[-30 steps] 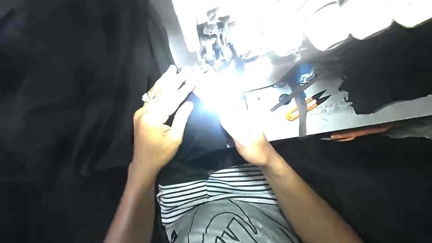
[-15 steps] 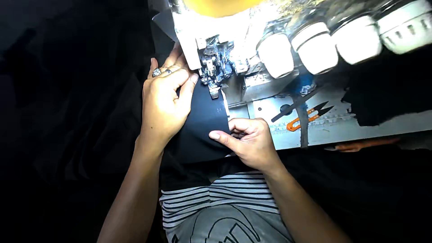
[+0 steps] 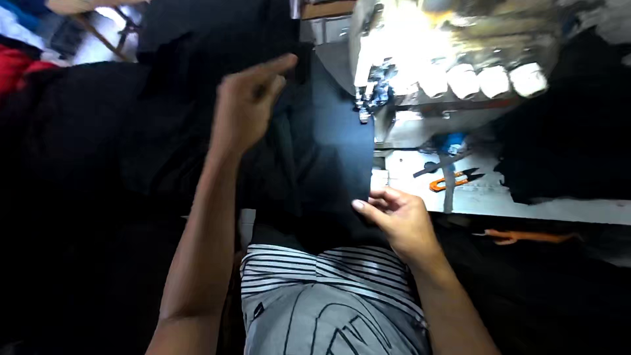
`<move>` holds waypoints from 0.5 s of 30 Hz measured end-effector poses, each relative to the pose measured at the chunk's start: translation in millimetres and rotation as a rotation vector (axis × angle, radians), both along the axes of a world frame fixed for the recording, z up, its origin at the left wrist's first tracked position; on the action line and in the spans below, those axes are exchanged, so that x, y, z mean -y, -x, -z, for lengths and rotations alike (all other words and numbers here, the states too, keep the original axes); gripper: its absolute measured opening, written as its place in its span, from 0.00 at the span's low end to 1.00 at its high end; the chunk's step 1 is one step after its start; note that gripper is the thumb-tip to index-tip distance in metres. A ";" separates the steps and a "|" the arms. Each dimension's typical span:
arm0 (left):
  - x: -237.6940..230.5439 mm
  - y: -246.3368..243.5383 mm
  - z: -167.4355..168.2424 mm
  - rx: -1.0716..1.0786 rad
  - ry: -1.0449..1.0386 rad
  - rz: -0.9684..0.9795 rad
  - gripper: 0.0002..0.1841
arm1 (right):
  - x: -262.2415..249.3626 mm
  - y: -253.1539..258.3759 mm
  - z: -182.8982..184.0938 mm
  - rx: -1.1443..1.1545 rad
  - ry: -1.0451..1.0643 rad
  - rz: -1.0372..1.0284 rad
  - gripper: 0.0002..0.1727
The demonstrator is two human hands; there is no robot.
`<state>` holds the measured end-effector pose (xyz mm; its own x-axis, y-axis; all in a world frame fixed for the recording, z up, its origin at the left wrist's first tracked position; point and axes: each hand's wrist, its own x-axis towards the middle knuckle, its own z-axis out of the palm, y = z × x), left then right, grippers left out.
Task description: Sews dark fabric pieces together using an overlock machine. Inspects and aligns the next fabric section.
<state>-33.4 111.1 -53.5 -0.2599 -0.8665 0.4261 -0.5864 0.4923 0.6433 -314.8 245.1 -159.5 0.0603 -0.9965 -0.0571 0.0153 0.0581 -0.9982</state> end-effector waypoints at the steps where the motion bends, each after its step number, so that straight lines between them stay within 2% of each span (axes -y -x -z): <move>1: -9.9 -23.4 -9.3 -0.097 -0.001 -0.053 0.18 | -10.5 2.1 -2.0 0.038 -0.024 0.027 0.12; 3: -28.2 -47.4 -11.9 -0.192 -0.057 -0.155 0.17 | -23.3 5.2 -4.3 0.062 -0.038 0.064 0.12; 5: -40.9 -42.8 -5.4 -0.165 -0.108 -0.178 0.15 | -22.4 6.3 -6.4 0.017 -0.026 0.057 0.12; 7: -42.0 -32.3 7.2 -0.059 -0.124 -0.187 0.15 | -16.0 7.2 -7.3 -0.092 0.011 0.043 0.14; 8: -37.5 -32.1 15.6 0.031 -0.145 -0.189 0.20 | -12.9 8.2 -6.9 -0.185 0.045 0.053 0.18; 9: -31.8 -34.5 24.5 0.103 -0.198 -0.159 0.24 | -11.2 10.6 -5.7 -0.296 0.088 0.080 0.22; 11: -29.1 -37.4 41.6 0.183 -0.244 -0.041 0.25 | -11.4 21.0 -8.4 -0.423 0.134 0.150 0.25; 13: -46.1 -35.5 32.9 0.168 -0.201 0.026 0.20 | -5.8 27.5 -19.7 -0.359 0.152 0.201 0.21; 15: -67.2 -23.4 19.5 0.065 -0.198 -0.039 0.14 | -1.4 20.6 -23.7 -0.171 0.193 0.156 0.12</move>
